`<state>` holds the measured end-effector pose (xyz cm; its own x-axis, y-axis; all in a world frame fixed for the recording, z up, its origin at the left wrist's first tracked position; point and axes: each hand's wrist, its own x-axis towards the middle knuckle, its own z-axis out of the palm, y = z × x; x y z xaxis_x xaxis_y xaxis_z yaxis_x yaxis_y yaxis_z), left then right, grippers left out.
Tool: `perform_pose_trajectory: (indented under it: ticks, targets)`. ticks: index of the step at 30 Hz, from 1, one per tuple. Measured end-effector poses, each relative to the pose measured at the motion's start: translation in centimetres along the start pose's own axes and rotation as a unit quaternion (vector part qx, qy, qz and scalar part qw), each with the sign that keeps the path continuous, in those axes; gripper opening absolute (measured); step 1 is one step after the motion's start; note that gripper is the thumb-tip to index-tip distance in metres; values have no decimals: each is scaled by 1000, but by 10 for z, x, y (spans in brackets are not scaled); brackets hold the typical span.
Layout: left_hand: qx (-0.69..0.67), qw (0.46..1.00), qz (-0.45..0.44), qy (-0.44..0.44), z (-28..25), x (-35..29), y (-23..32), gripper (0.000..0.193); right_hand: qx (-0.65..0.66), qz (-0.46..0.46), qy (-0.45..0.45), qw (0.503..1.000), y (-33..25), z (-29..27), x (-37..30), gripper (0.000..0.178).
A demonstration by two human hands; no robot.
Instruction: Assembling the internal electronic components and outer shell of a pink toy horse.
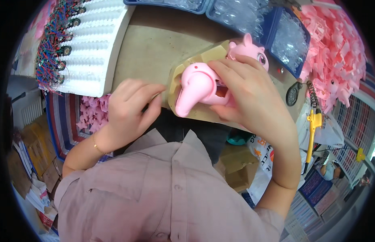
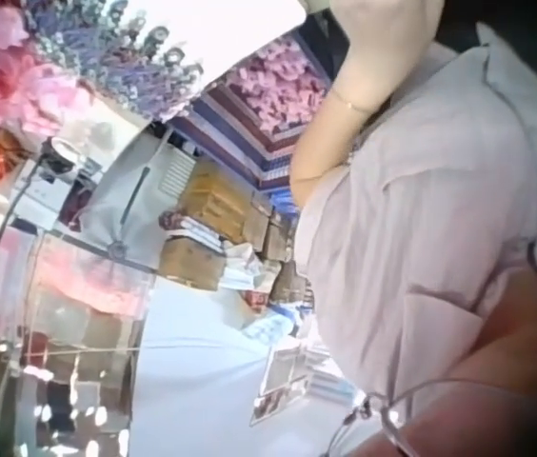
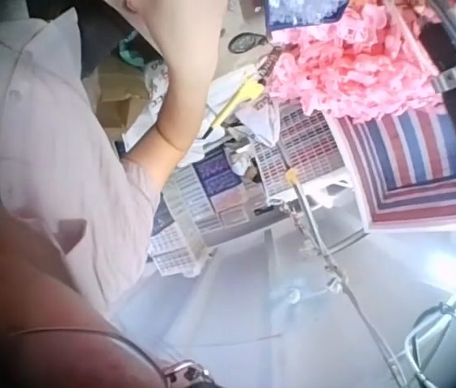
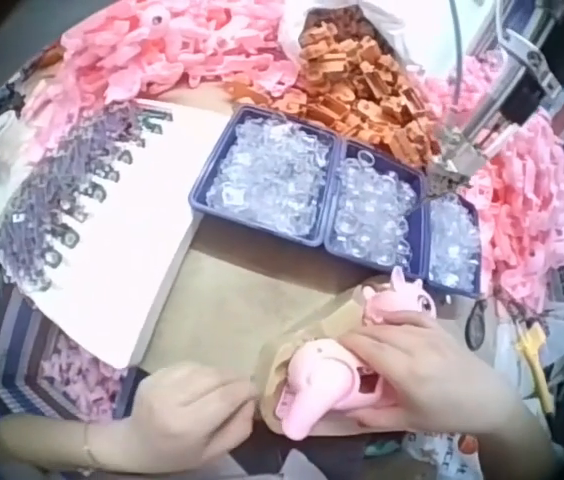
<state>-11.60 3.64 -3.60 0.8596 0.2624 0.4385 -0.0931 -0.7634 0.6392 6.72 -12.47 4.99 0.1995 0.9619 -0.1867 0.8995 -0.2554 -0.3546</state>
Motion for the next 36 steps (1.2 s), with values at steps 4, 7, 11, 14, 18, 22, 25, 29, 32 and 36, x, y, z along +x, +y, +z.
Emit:
perform_pose_trajectory:
  ticks: [4,7,11,14,18,22,25,29,32,36]
  targets:
    - [34,997,64,26,23,5,-10,30,2,8,-2,1000,1,0,0,68]
    - [49,995,79,23,28,1,-10,31,2,11,-9,1000,2,0,0,69]
    - [53,995,82,15,27,2,-8,30,5,13,-20,1000,4,1,-1,71]
    - [59,995,76,5,26,1,-8,29,11,13,-13,1000,5,4,-4,72]
    - [45,996,75,-4,23,1,-10,33,-7,7,-19,1000,2,4,-2,73]
    - [45,996,74,-16,20,5,-9,23,7,10,-21,1000,-3,1,1,70]
    - [-62,997,37,-15,19,30,-10,31,-2,1,35,999,-6,-3,2,54]
    - [-182,977,45,-96,22,71,28,48,7,-29,47,998,6,0,0,43]
    - [-75,980,77,-168,17,83,32,71,-4,-53,145,988,1,3,-15,39]
    - [45,940,141,-308,18,103,41,75,106,256,241,930,-13,11,-88,25]
